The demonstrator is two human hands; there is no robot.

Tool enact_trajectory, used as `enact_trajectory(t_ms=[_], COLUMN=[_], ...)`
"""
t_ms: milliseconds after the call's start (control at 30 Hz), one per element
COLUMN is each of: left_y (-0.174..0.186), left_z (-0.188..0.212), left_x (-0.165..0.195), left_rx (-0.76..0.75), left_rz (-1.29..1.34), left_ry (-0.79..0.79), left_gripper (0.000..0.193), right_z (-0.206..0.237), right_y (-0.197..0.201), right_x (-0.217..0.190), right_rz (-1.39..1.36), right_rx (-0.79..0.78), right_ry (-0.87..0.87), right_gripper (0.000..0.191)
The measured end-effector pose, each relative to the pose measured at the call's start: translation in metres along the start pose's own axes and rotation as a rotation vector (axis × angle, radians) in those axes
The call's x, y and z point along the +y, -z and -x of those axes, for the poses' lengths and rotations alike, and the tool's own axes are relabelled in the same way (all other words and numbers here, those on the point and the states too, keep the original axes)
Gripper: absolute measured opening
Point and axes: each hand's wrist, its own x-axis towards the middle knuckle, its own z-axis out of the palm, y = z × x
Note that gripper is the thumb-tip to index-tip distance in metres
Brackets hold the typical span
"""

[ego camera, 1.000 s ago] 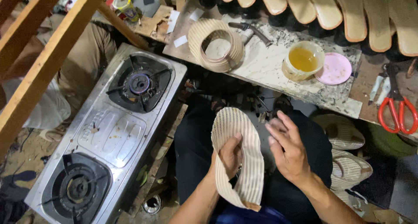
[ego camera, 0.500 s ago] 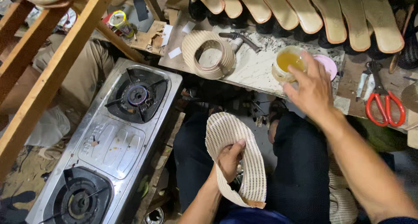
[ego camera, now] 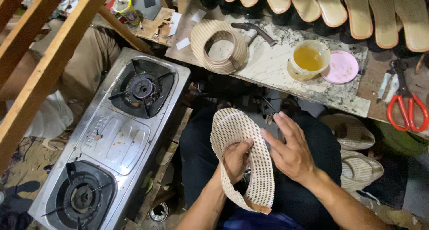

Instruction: The person sits on the floor and folds the edge of a woven mesh shoe upper, dipping their fingers into a cup of glue and pressing the folded edge to secure it. They work the upper around its opening, then set it with a pile of finished uppers and pick up another piece.

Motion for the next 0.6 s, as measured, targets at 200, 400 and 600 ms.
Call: enact_trajectory(t_ms=[200, 400, 600], left_y=[-0.014, -0.018, -0.016], left_z=[0.002, 0.007, 0.006], left_x=[0.001, 0.007, 0.009], left_rx=[-0.008, 0.0, 0.014], left_rz=[-0.023, -0.075, -0.126], left_ry=[0.024, 0.026, -0.047], left_gripper=[0.021, 0.022, 0.023], right_z=[0.008, 0.006, 0.015], right_y=[0.004, 0.004, 0.004], right_x=[0.002, 0.0, -0.008], right_rz=[0.128, 0.174, 0.148], right_rx=[0.072, -0.043, -0.014], right_ry=[-0.072, -0.116, -0.028], right_gripper=[0.057, 0.055, 0.058])
